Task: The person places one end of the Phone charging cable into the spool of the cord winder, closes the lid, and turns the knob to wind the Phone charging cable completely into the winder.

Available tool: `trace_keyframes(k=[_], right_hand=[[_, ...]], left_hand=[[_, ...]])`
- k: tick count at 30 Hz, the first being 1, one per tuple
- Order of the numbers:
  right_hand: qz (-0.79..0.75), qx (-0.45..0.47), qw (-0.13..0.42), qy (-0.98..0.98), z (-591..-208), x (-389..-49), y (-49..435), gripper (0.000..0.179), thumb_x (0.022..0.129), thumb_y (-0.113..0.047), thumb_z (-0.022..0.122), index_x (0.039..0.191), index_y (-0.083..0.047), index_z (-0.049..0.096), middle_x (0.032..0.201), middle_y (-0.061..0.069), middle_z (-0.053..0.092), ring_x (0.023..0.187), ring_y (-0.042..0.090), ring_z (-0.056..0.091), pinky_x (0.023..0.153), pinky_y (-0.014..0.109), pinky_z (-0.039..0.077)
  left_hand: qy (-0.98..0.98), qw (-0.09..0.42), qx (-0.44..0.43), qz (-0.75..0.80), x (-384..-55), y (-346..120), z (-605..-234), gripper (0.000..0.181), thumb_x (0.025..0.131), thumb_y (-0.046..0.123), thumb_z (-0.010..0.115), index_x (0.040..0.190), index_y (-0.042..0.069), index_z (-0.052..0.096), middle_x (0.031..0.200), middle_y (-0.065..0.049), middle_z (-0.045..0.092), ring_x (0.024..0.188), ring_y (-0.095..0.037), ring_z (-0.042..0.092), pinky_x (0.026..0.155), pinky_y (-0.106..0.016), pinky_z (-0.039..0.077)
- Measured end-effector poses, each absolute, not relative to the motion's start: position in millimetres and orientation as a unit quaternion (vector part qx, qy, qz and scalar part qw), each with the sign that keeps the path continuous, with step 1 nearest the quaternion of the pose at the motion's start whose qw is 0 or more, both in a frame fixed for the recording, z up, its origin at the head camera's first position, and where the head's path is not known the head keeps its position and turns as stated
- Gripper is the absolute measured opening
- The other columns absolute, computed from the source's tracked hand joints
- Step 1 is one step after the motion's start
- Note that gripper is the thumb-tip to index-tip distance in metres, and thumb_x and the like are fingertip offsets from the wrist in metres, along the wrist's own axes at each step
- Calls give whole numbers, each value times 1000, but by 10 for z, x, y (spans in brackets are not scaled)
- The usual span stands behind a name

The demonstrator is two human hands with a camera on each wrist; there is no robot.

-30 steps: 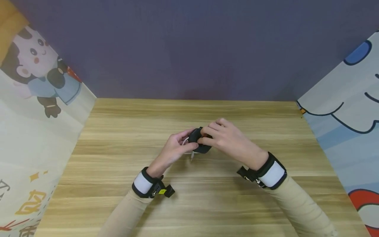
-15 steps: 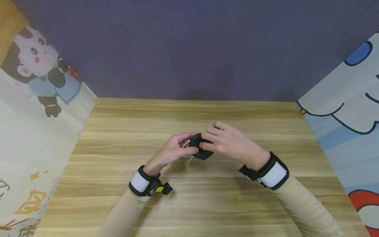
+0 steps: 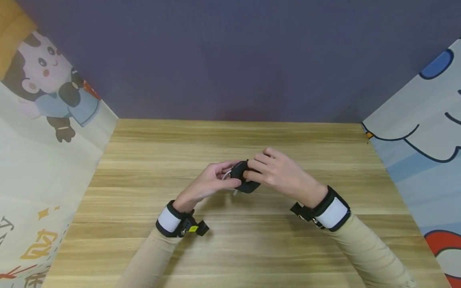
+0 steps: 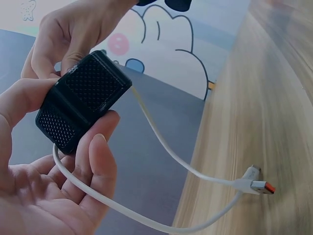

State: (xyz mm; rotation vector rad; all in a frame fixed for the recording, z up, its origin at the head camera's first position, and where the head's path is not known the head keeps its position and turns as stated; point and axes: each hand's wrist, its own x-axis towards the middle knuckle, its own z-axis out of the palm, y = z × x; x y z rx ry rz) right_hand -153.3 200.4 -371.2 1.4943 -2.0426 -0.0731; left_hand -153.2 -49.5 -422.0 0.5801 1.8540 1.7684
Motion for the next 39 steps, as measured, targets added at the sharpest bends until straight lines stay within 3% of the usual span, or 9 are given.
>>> trace_keyframes(k=[8,12,18,28,34,39], right_hand=[[-29,536,298,-789,-3739,-1491,2002,15,89,-12,80,101,-15,71,96,0,66,85,20,57,76,34,45],[-23,522,313,-793,-3766,-1490,1994,7,96,-20,71,99,-14,73,93,0,66,82,20,56,74,35,45],[-3,502,321,-804,-3803,-1470,1976,28,108,-28,53,98,-13,74,89,-1,67,80,20,54,74,36,45],[69,461,326,-822,-3881,-1440,1965,20,98,-30,70,92,-13,77,87,0,72,82,23,56,74,40,43],[115,438,332,-827,-3926,-1418,1942,15,89,-25,80,87,-11,77,83,1,68,78,24,55,73,42,40],[142,412,336,-835,-3957,-1390,1909,17,82,-22,87,86,-10,76,80,2,66,75,24,53,73,43,38]], left_hand=[[672,246,197,670,-1517,-459,-4245,60,97,11,70,152,1,47,142,-18,62,110,-18,68,86,-24,56],[679,237,183,670,-1506,-440,-4244,62,96,12,71,153,2,46,143,-18,61,109,-17,68,86,-23,55],[682,228,175,673,-1496,-417,-4266,64,96,11,71,154,2,45,143,-17,61,102,-15,67,84,-23,55],[670,226,171,687,-1474,-395,-4273,68,95,11,72,155,1,41,144,-19,59,92,-12,68,79,-24,57],[668,223,174,688,-1471,-380,-4285,71,95,15,74,156,3,40,149,-15,55,92,-13,69,85,-33,59],[674,214,173,685,-1470,-373,-4298,70,94,15,75,155,4,42,148,-16,55,89,-11,67,78,-24,57]])
